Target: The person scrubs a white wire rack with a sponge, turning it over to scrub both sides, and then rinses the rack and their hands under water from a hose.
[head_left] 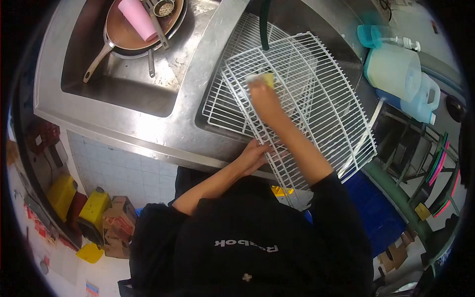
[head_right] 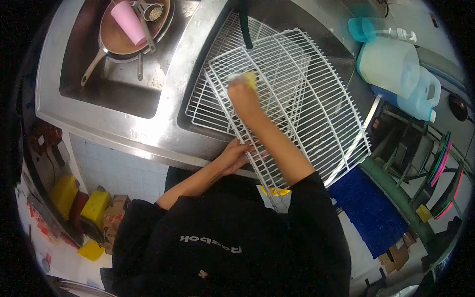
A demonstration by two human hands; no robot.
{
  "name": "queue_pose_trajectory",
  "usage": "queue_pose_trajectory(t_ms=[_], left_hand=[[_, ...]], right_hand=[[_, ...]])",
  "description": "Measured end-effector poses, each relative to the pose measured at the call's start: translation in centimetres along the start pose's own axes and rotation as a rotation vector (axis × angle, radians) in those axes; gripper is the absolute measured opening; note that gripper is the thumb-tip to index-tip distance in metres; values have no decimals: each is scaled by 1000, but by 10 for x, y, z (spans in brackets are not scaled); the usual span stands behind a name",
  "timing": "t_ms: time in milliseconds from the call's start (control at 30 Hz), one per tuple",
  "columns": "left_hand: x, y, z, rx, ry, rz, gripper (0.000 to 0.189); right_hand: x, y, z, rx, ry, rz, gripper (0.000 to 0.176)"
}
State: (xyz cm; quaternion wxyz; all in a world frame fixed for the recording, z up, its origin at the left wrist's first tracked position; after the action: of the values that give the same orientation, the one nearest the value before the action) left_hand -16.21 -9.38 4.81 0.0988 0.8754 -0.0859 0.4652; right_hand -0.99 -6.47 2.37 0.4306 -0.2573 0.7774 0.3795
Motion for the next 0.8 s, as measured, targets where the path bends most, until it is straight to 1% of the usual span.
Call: queue_pose_trajectory(t_ms=[33,100,133,200,233,267,333,400,433,500,567,633,667,767,800], left_hand=[[-1,2,0,-13,1,3,41],[-1,-2,-1,-38,12,24,42],[2,-6,-2,-65,68,-24,41],[1,-9,-3,-107,79,-52,42],[1,-8,-2,-124,84,-69,43],[-4,-2,1,-114,29,-89,55],[-2,-4,1,-137,106,-111,61],[-3,-5,3,-174,160,-133,69],[-2,-6,6,-182,162,-138,69],[0,-9,6,-208,154,-147,68],[1,-12,6,-231,194,-144,71],[-6,-9,10,-254,220,-150,72],[-8,-8,12,-234,250,-187,75],[-8,-7,12,-240,256,-178,78],[-7,-9,13,-246,267,-178,79]], right_hand=[[-1,11,-5,-16,41,-24,31],[-6,6,2,-61,24,188,34],[-11,2,9,-86,15,291,36],[-44,-33,28,146,170,580,34],[-56,-56,38,106,-54,465,34],[-67,-79,49,62,-271,346,35],[-72,-122,70,50,-542,146,31],[-18,-155,83,10,-522,-118,28],[-2,-161,90,-14,-513,-252,26],[10,-109,87,153,-158,-303,24],[5,-77,76,86,-185,30,28],[-9,-82,74,38,-192,95,30],[-18,-88,76,7,-198,125,30],[-38,-122,92,-60,-345,-133,30],[-36,-129,96,88,-264,-143,18]])
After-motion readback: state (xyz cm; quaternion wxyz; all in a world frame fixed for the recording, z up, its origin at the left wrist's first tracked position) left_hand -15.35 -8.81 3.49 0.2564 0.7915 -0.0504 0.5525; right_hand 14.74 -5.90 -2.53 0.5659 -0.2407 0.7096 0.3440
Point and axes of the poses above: each hand's wrist, its own z-axis towards the middle knuckle, its own x-axis out of the palm, y = z × x, the point moved 1 cm from there along z, towards the middle knuckle, and after that the axes turned 1 degree about z, right-handed, at the moved point
